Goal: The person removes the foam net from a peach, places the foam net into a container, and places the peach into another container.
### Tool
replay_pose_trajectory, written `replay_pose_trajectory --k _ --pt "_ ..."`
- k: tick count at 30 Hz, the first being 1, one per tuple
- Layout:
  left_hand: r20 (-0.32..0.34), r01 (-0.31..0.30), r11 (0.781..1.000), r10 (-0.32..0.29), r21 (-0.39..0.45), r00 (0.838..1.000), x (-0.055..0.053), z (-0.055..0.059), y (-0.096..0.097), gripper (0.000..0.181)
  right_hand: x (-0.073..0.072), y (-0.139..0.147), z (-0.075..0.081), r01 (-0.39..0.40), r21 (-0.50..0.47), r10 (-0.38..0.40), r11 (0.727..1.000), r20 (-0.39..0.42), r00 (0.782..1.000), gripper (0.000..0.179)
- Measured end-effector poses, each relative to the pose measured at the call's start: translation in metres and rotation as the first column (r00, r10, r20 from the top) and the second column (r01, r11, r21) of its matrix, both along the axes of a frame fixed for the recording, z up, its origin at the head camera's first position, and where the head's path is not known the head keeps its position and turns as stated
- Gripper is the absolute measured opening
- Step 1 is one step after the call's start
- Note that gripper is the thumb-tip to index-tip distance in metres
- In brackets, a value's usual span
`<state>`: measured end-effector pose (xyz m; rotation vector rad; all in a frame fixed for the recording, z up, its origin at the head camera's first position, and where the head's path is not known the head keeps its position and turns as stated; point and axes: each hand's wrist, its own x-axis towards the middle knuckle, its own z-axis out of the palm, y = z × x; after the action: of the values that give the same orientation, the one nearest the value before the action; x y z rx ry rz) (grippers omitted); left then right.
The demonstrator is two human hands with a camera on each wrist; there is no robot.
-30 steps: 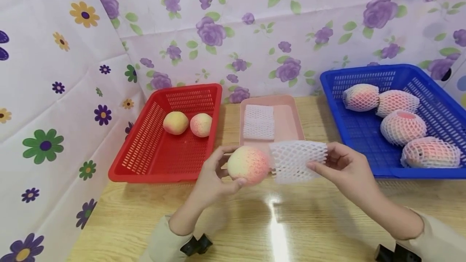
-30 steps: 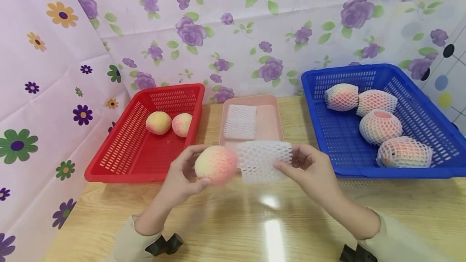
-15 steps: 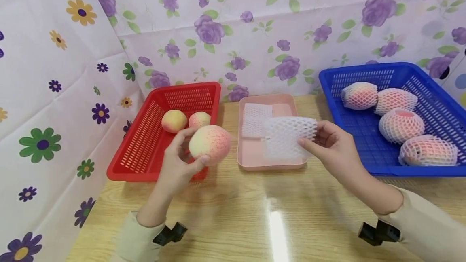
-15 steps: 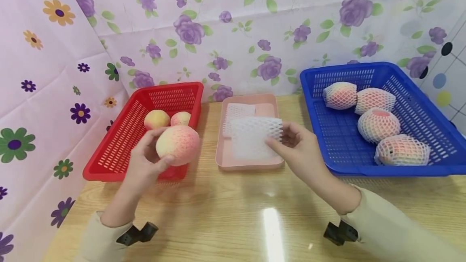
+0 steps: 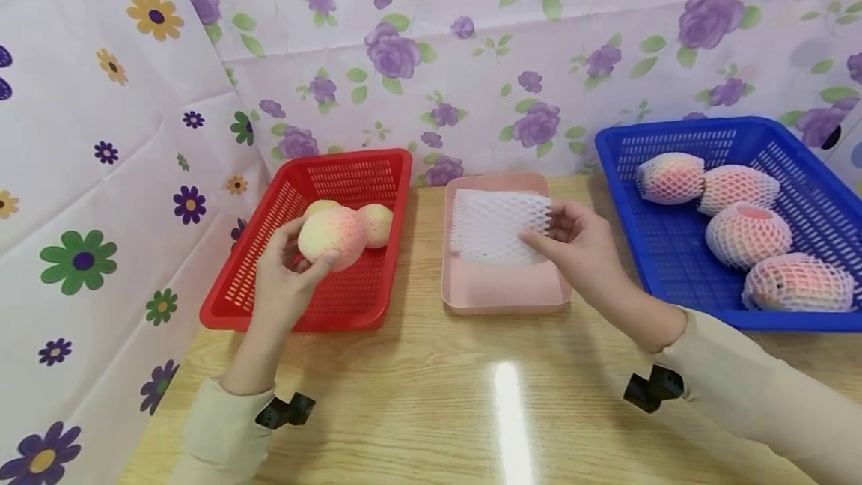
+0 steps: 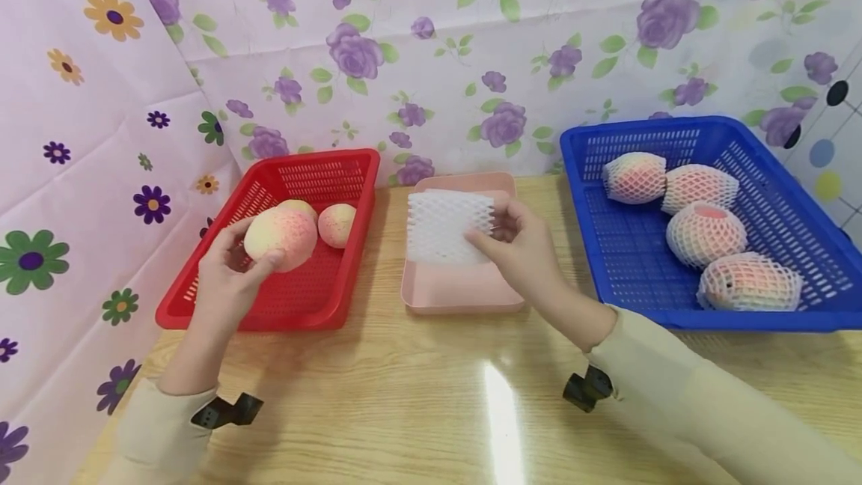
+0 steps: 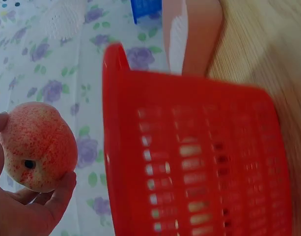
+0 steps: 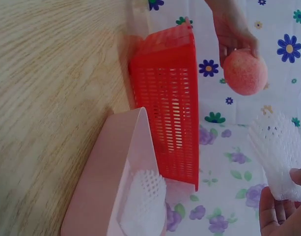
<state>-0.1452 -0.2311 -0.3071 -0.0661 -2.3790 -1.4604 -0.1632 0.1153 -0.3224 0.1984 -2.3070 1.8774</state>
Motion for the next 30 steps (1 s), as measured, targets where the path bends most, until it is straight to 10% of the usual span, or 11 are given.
replay_pose_trajectory --k 17,30 --pt "0.147 -0.065 0.972 0.1 -0.227 0.984 -0.037 -0.006 -0.048 0.065 -0.04 -0.021 -0.024 0.026 -0.089 -0.009 0.996 0.186 0.983 0.024" --pt "0.231 0.006 0.928 0.086 -0.372 0.969 -0.052 -0.019 -0.074 0.067 -0.047 -0.036 -0.063 -0.016 0.096 -0.018 0.995 0.34 0.94 0.035"
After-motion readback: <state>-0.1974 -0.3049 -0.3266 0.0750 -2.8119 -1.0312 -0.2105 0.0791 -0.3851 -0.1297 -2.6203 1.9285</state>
